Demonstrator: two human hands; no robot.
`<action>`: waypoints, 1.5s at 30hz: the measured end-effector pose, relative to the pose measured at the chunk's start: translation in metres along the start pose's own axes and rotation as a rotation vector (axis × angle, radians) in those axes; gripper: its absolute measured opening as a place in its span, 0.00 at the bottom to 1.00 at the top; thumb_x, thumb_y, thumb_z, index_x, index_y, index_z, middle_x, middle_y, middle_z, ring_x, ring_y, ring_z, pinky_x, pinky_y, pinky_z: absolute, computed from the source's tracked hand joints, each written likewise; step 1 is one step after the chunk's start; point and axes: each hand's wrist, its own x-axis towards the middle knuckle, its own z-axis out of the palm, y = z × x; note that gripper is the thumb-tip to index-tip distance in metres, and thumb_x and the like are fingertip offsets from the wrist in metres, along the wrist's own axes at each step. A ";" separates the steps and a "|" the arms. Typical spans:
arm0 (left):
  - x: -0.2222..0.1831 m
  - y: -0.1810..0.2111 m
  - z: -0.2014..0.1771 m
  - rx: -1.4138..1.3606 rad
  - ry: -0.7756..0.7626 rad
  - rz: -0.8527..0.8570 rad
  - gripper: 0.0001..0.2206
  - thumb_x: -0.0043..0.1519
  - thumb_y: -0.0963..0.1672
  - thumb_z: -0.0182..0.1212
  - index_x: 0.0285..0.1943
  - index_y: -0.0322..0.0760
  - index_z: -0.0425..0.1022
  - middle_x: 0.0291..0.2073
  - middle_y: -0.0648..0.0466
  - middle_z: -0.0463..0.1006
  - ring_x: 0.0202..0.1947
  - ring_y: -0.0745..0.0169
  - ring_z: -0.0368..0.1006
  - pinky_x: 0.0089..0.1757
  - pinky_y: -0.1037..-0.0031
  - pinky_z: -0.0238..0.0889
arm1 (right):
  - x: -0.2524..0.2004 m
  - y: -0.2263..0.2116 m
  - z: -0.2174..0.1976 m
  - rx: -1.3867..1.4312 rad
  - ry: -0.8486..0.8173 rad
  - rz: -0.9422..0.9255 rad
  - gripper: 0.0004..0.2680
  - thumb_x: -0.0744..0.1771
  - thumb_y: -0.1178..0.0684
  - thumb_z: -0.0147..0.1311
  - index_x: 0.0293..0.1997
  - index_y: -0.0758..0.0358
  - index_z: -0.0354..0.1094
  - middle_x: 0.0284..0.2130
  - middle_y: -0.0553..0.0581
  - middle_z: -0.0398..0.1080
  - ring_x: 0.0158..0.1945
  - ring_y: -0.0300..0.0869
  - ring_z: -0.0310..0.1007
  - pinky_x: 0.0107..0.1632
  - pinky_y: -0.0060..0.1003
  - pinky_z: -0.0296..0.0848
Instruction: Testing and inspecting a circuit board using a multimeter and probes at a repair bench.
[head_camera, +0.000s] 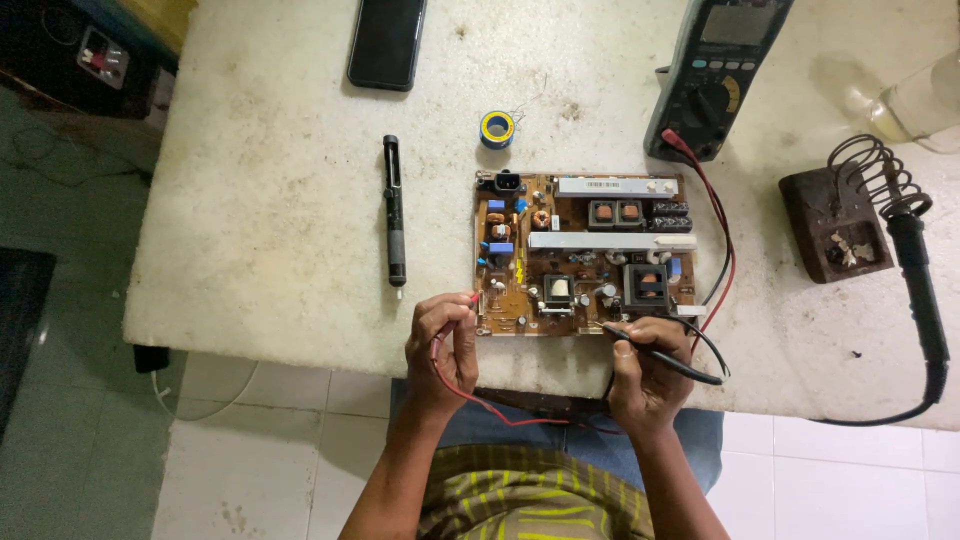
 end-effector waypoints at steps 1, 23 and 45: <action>-0.001 0.000 0.001 0.051 -0.025 0.038 0.02 0.68 0.38 0.56 0.46 0.33 0.67 0.41 0.45 0.75 0.46 0.42 0.79 0.45 0.60 0.76 | 0.001 -0.003 0.001 -0.023 -0.018 -0.013 0.06 0.68 0.64 0.54 0.42 0.71 0.58 0.38 0.64 0.62 0.42 0.54 0.78 0.48 0.43 0.81; 0.001 -0.001 0.003 0.078 -0.035 0.045 0.04 0.67 0.38 0.56 0.47 0.37 0.66 0.41 0.48 0.76 0.44 0.44 0.80 0.45 0.61 0.75 | 0.026 -0.030 0.061 -0.449 -0.191 -0.187 0.05 0.64 0.57 0.66 0.40 0.53 0.76 0.37 0.47 0.80 0.48 0.49 0.79 0.56 0.43 0.69; 0.002 0.002 0.004 0.086 -0.005 0.041 0.03 0.67 0.39 0.56 0.46 0.37 0.67 0.40 0.48 0.76 0.43 0.45 0.79 0.45 0.61 0.74 | 0.027 -0.033 0.062 -0.419 -0.207 -0.191 0.06 0.64 0.58 0.65 0.42 0.53 0.76 0.38 0.50 0.81 0.49 0.51 0.78 0.58 0.43 0.69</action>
